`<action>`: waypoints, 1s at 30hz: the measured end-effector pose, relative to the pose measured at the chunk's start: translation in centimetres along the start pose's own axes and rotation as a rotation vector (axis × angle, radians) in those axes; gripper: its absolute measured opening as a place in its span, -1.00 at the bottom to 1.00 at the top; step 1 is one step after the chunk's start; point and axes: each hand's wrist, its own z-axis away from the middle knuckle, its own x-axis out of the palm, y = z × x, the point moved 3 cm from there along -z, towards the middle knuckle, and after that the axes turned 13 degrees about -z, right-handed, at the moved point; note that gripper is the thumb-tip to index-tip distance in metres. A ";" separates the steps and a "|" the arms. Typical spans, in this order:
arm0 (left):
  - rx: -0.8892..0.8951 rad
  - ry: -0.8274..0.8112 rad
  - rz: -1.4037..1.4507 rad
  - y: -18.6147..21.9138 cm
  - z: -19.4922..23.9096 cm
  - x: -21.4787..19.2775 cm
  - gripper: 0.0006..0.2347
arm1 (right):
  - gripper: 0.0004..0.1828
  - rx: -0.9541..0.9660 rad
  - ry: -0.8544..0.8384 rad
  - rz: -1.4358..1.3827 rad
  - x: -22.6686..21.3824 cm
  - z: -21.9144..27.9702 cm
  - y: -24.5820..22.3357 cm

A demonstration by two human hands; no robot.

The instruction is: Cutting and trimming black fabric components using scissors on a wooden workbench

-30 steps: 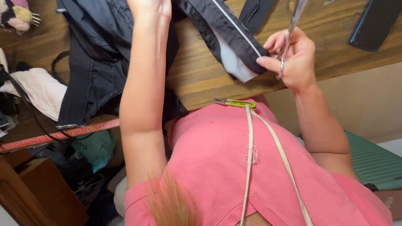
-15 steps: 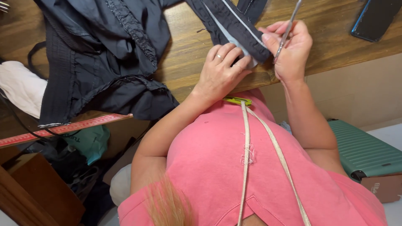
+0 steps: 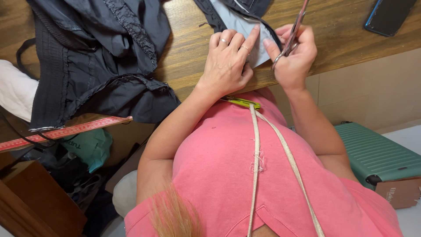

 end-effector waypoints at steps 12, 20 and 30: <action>0.044 0.075 0.028 -1.4 0.3 -2.3 -0.45 | -0.55 0.243 0.101 -0.283 -2.1 -2.7 2.6; -0.011 0.021 -0.032 -1.2 0.1 -2.5 -0.28 | -0.57 0.260 0.065 -0.266 -1.6 -2.8 2.0; 0.050 0.192 0.280 1.3 -1.8 -1.8 -0.79 | -0.66 0.281 -0.120 -0.226 -1.9 -3.0 -0.5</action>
